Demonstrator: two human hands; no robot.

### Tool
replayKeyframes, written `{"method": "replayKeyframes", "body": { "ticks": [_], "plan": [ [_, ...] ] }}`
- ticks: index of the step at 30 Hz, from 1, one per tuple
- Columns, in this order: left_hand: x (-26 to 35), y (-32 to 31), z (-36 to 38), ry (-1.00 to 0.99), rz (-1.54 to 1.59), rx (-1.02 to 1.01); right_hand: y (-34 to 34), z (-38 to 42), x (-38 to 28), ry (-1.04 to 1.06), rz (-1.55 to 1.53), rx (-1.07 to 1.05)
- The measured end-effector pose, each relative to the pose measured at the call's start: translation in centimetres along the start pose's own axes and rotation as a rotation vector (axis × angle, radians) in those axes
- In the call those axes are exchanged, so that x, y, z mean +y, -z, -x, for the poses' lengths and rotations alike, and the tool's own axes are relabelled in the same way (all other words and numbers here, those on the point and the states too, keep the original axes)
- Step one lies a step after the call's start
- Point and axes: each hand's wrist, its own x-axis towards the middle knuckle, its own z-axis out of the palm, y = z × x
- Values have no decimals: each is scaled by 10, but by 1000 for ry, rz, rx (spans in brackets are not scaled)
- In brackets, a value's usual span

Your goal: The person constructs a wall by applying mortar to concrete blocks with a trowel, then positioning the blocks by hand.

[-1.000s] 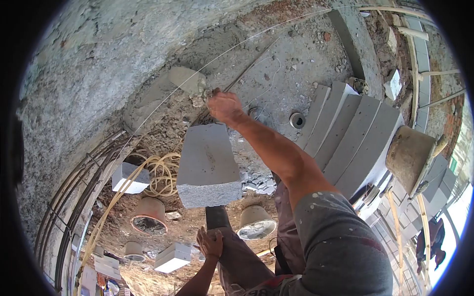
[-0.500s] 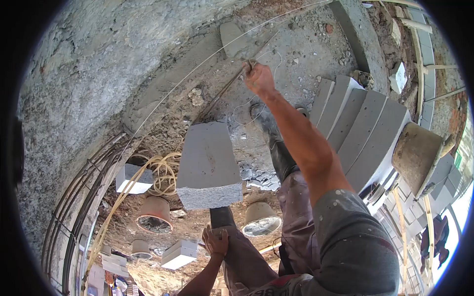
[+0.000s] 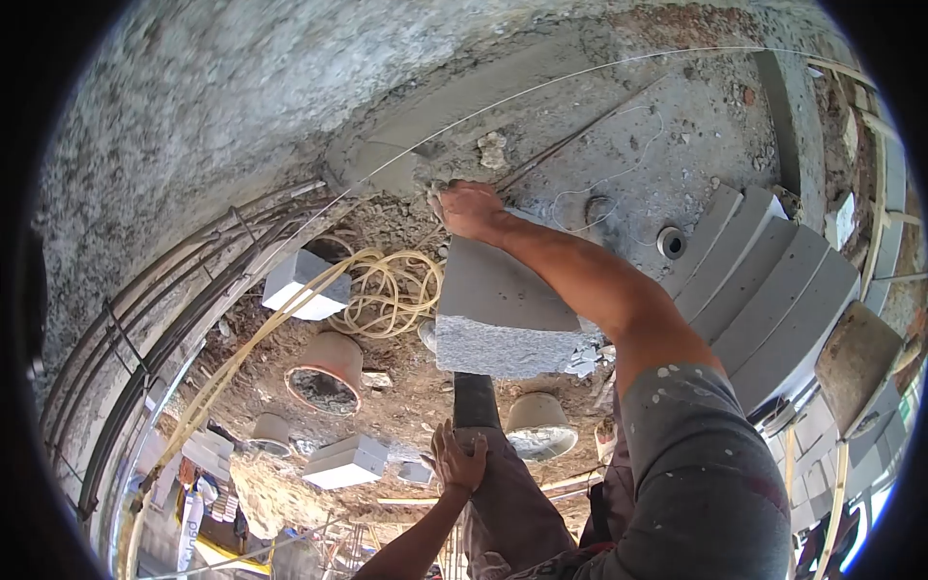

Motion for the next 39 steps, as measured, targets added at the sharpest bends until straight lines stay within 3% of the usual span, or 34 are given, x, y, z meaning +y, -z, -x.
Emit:
{"method": "replayKeyframes", "body": {
  "ticks": [5, 8, 10, 13, 15, 17, 20, 22, 28, 29, 32, 39],
  "plan": [
    [-12, -7, 5, -10, 67, 28, -10, -25, -26, 184, 92, -172],
    [-12, -5, 3, -31, 98, 29, 11, -17, -25, 204, 324, -113],
    [-10, -4, 3, -3, 80, 47, 31, -5, -5, 127, 378, -220],
    [-10, -6, 0, -28, 100, 63, 57, 25, 51, -45, 457, 39],
    [-11, -8, -1, -40, 148, 73, 72, 44, 111, -166, 557, 42],
    [-7, -10, -1, -37, 93, 62, 111, 64, 153, -311, 483, 104],
    [5, -15, 1, -16, -7, 28, 157, 83, 208, -367, 497, 265],
    [15, -16, 3, 10, -82, -2, 179, 85, 235, -444, 397, 450],
    [27, -20, 4, -2, -118, 13, 166, 80, 235, -512, 160, 473],
    [26, -22, 5, -5, -124, 14, 159, 84, 231, -359, 194, 560],
    [28, -20, 5, -44, -119, 52, 161, 92, 244, -384, 260, 436],
    [23, -21, 4, -44, -36, 17, 174, 98, 259, -452, 243, 513]
  ]
}}
